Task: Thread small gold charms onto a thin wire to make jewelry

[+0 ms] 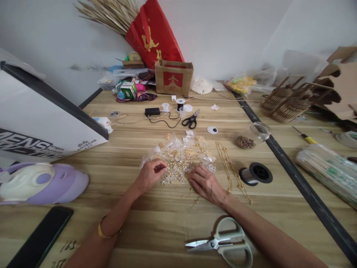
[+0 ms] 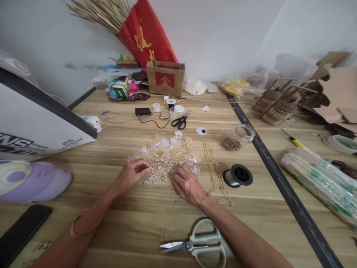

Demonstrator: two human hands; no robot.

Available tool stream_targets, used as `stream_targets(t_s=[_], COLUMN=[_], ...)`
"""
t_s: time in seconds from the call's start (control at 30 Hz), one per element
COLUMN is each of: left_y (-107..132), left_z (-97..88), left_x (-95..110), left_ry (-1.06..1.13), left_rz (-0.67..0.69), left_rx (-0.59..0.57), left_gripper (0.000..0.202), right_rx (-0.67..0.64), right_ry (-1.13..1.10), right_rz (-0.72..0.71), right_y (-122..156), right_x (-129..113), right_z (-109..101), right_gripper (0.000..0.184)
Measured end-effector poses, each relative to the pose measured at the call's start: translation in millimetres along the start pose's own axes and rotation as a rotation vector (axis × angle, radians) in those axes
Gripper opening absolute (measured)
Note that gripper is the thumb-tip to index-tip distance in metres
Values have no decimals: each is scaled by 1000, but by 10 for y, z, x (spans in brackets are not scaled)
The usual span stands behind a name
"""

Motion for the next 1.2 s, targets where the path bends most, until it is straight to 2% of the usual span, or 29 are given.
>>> stream_targets(t_s=[0.27,0.47,0.73,0.9,1.07,1.2], left_y=[7,3,12,29,54,80], left_z=[-48,-37,-20,-8,13,73], left_x=[-73,-48,-96,-105,6,85], left_ry=[-49,-85,-41,-126,-261,-365], left_rz=[-13,-5,-13,-8,11,57], left_rx=[-53,-64,-41,0,-100,-200], left_gripper=[9,10,12,17,6,6], right_rx=[12,5,10,0,1,12], right_ry=[1,6,9,14,26,24], right_rz=[-8,5,-11,0,1,0], right_y=[13,7,1,-5,-1,3], right_x=[28,26,26,15,19,25], right_z=[23,16,13,3,14,18], right_gripper=[16,16,18,18,17,16])
Point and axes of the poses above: each hand's wrist, its own y-axis away from the middle knuckle, its own z-axis out of the palm, x = y × z, the point moved 3 cm from there along -y, towards the middle knuckle, and after that the axes turned 7 degrees about -x, right-handed, at the moved point
